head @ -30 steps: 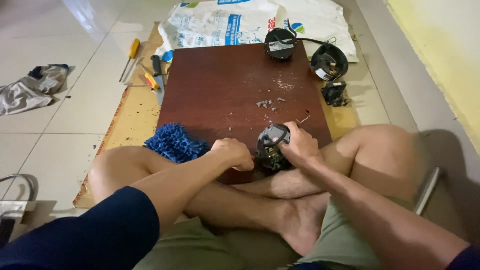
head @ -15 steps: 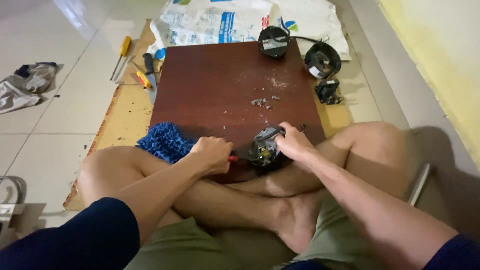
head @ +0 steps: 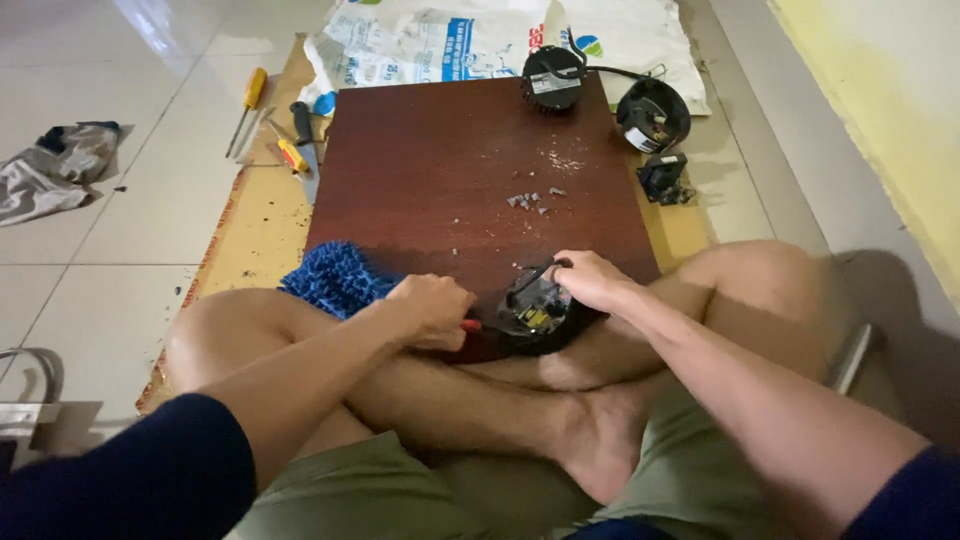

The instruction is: The person sits on the floor and uses a screwdriver to scrape and clean the internal components of a disassembled electronic device. They then switch to using pliers to manipulate and remove parts from the device's interior.

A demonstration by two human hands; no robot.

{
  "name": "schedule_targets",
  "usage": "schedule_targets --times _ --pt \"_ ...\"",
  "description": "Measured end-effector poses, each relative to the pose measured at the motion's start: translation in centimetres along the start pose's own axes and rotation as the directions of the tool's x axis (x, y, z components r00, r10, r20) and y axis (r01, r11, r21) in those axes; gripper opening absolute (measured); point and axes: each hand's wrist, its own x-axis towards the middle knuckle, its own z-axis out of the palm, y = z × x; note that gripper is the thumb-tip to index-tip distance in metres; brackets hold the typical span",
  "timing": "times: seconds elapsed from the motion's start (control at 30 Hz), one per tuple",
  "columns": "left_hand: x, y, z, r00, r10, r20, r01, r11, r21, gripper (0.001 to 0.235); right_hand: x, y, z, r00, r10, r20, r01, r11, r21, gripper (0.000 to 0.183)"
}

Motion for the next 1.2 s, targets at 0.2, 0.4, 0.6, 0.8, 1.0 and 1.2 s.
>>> schedule_targets --times 0.2,0.4,0.6,0.8,1.0,1.2 --pt "-1.0 1.9 0.7 0.98 -0.168 0.107 0.187 0.961 -0.204 0.054 -6.9 -5.4 -1.6 0.993 0.12 -0.016 -0.115 0.978 0.172 0.092" --pt "-1.5 2.4 -0.4 0.994 -0.039 -0.105 0.021 0.986 -0.164 0.045 1.6 -0.4 2.9 0.977 0.112 -0.182 -0.072 0.974 0.214 0.06" --pt "-1.7 2.2 0.1 0.98 -0.069 -0.187 0.022 0.969 -0.245 0.044 2.5 -1.3 1.6 0.984 0.026 -0.176 0.006 0.984 0.176 0.046" --pt "1.2 6.0 1.3 0.76 -0.057 -0.647 -0.175 0.941 -0.289 0.036 6.7 6.0 3.7 0.955 -0.137 -0.262 0.241 0.872 0.425 0.048" --pt "1.0 3.0 4.5 0.902 -0.248 -0.354 0.129 0.936 -0.327 0.035 3.0 2.7 3.0 0.908 0.138 -0.396 0.162 0.754 0.636 0.05" --pt "2.6 2.5 5.1 0.889 -0.306 -0.34 0.186 0.921 -0.341 0.04 2.5 4.5 3.2 0.743 -0.049 -0.668 0.296 0.919 0.262 0.046"
